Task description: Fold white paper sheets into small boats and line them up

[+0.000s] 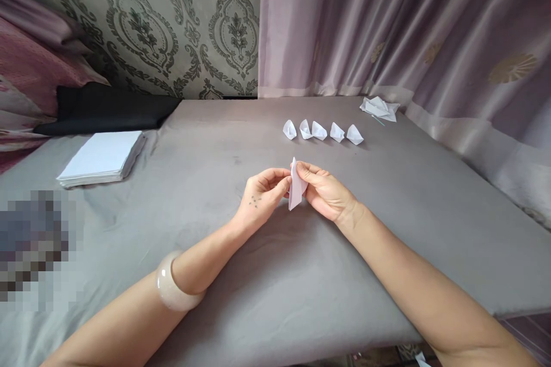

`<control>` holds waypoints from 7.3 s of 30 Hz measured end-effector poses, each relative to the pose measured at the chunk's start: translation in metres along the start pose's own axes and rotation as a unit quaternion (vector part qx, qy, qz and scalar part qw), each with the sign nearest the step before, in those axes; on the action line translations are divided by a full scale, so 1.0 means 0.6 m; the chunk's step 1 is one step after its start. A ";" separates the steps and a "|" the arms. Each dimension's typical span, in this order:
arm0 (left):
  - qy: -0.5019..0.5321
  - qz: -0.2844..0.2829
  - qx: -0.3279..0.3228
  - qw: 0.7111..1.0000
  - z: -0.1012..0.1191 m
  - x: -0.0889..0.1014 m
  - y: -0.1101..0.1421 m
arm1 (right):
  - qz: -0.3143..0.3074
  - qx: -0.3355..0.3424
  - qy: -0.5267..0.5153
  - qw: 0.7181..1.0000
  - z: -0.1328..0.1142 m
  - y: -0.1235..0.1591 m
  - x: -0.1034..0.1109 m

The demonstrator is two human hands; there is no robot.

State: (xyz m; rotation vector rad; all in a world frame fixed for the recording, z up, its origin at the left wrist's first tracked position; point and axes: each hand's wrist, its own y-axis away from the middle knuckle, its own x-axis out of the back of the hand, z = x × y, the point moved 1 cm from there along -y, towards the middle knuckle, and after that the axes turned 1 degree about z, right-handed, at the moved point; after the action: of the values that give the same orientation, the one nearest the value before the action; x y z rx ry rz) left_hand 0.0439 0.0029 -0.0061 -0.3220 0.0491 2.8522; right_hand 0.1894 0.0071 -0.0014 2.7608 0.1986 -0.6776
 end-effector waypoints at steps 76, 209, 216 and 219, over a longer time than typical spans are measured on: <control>-0.122 0.037 -0.140 0.982 -0.012 0.006 0.001 | 0.148 0.546 0.633 0.528 0.029 0.027 -0.024; -0.642 -0.201 -0.290 0.681 -0.009 0.076 -0.027 | -0.046 0.270 0.779 0.565 0.017 0.011 0.026; -0.654 -0.201 -0.304 0.663 -0.014 0.083 -0.024 | -0.060 0.253 0.797 0.546 0.018 0.013 0.027; -0.659 -0.205 -0.308 0.655 -0.018 0.087 -0.020 | -0.070 0.244 0.802 0.540 0.015 0.015 0.029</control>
State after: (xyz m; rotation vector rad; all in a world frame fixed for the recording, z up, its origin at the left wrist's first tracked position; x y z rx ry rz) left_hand 0.0005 0.0275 -0.0283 1.4327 -1.0888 1.8782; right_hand 0.2027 -0.0032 -0.0153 2.7246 0.6032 2.2740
